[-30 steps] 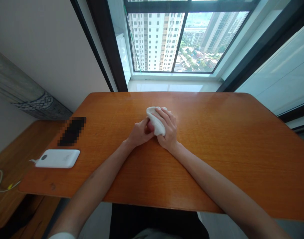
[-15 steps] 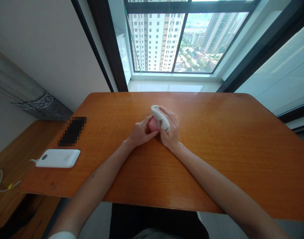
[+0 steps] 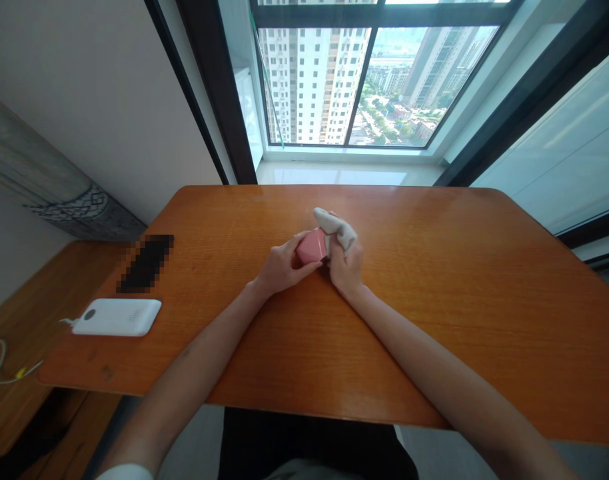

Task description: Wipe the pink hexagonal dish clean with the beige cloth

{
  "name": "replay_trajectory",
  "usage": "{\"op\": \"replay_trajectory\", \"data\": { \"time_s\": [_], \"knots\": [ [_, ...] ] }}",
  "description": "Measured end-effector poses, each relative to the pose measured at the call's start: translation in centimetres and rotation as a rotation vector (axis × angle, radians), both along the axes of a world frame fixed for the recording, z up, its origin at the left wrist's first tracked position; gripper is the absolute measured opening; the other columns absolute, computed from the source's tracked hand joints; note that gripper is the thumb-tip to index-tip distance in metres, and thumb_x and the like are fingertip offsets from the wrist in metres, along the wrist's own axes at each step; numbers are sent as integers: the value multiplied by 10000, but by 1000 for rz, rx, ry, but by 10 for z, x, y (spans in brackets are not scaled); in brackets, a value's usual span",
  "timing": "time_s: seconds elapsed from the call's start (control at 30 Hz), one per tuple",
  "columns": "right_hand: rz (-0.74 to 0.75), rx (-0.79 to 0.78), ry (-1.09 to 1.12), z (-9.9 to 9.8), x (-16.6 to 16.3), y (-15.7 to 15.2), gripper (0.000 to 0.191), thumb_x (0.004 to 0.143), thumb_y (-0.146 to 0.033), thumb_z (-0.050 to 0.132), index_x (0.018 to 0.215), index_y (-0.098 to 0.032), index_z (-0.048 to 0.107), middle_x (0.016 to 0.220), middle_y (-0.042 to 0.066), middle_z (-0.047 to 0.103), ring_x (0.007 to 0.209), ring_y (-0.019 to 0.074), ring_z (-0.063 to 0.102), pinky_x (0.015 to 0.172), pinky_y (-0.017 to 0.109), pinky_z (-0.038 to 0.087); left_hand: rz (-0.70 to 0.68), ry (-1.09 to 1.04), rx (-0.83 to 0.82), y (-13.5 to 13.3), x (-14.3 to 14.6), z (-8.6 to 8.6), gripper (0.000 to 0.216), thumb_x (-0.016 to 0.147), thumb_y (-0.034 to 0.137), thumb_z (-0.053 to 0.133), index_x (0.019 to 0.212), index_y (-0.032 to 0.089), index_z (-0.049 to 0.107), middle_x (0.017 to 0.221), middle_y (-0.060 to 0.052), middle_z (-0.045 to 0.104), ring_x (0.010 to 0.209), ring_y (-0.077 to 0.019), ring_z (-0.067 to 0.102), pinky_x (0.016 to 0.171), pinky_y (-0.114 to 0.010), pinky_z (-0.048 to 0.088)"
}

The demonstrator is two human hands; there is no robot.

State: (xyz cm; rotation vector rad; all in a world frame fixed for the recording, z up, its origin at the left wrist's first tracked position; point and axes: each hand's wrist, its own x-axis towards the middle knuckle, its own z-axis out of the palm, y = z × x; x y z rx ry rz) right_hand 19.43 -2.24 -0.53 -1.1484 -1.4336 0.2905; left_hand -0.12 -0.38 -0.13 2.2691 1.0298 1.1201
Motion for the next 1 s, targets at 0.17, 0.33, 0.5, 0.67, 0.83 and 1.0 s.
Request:
{"op": "replay_trajectory", "data": {
  "time_s": [0.17, 0.33, 0.5, 0.67, 0.83, 1.0],
  "knots": [
    [65, 80, -117, 3, 3, -4, 568, 1095, -622, 450, 1402, -250, 751, 1385, 130, 796, 1357, 364, 716, 1216, 596, 543, 14, 8, -16, 1, -1, -3, 594, 940, 536, 797, 1409, 209, 637, 1299, -124, 822, 1093, -319, 830, 965, -433, 674],
    [235, 324, -480, 11, -3, -15, 544, 1040, -585, 558, 1529, -383, 684, 1620, 30, 682, 1568, 384, 567, 1371, 644, 359, 3, 94, -65, 7, -5, -14, 262, 919, 460, 759, 967, 211, 693, 836, -72, 804, 711, -294, 787, 699, -423, 657],
    [0, -12, 40, -1, 2, 2, 567, 1110, -615, 421, 1330, -224, 766, 1288, 127, 822, 1224, 338, 767, 1116, 555, 609, 6, -2, 7, -1, 2, 1, 655, 950, 565, 798, 1476, 227, 603, 1382, -128, 799, 1190, -319, 818, 1029, -432, 662],
    [96, 152, -161, 5, 3, -5, 522, 1096, -554, 476, 1443, -257, 729, 1509, 118, 743, 1444, 356, 670, 1254, 594, 516, 8, 17, -19, 0, -1, -2, 592, 938, 530, 803, 1399, 202, 630, 1249, -121, 829, 1035, -307, 832, 930, -416, 670],
    [178, 309, -413, 9, -1, -11, 536, 1060, -524, 550, 1552, -346, 663, 1668, 60, 639, 1587, 369, 552, 1366, 637, 380, 30, 46, -59, 3, -3, -8, 410, 921, 471, 795, 1189, 187, 669, 1001, -89, 834, 806, -277, 800, 765, -387, 647],
    [-20, 21, 55, -2, 3, 4, 541, 1130, -588, 410, 1308, -226, 770, 1216, 116, 845, 1240, 328, 783, 1091, 533, 644, -9, -4, 1, -3, 3, 5, 661, 958, 568, 787, 1494, 238, 585, 1414, -122, 785, 1216, -316, 809, 1035, -419, 654]
  ]
}}
